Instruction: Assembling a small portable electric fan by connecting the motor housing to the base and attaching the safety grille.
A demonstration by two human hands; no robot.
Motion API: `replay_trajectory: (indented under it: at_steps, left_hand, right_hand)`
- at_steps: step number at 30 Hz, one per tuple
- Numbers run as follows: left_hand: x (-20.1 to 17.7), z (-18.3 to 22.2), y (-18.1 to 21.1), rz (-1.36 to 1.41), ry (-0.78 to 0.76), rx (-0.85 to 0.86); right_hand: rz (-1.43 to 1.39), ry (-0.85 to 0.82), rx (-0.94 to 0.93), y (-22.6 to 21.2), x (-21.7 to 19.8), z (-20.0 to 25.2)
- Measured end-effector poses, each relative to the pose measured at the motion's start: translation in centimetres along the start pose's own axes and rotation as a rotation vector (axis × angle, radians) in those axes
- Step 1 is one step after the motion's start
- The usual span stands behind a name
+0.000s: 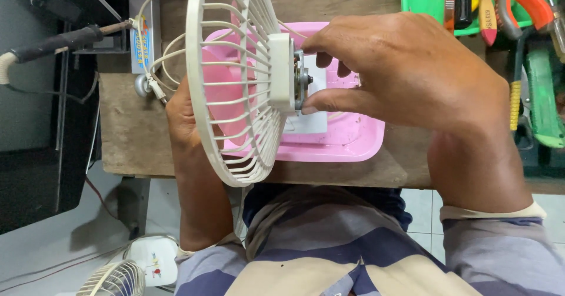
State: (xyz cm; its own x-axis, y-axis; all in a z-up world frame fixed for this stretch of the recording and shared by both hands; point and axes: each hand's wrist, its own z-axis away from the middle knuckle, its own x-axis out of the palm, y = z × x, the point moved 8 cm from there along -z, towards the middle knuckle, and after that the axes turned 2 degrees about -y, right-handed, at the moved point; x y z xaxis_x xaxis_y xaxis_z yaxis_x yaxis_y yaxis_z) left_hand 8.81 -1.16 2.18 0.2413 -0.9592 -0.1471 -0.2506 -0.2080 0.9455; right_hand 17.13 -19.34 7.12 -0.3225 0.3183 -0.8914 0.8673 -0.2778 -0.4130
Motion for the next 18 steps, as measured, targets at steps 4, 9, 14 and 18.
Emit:
replay_trajectory:
  at_steps: [4, 9, 14, 18]
  left_hand:
    - [0.1, 0.3, 1.6, -0.02, -0.002, -0.005]
    - [0.0, 0.5, 2.7, -0.045, -0.002, -0.014]
    - [-0.1, 0.4, 3.2, -0.07, -0.002, -0.022]
    - [-0.1, 0.6, 3.2, -0.09, -0.005, -0.024]
  right_hand:
    - [0.015, 0.005, 0.009, 0.1, 0.1, 0.1]
    - [0.044, -0.009, 0.036, 0.2, 0.6, -0.1]
    - [0.036, -0.007, 0.05, 0.3, 0.7, -0.1]
    - [0.032, -0.011, 0.077, 0.3, 0.6, -0.1]
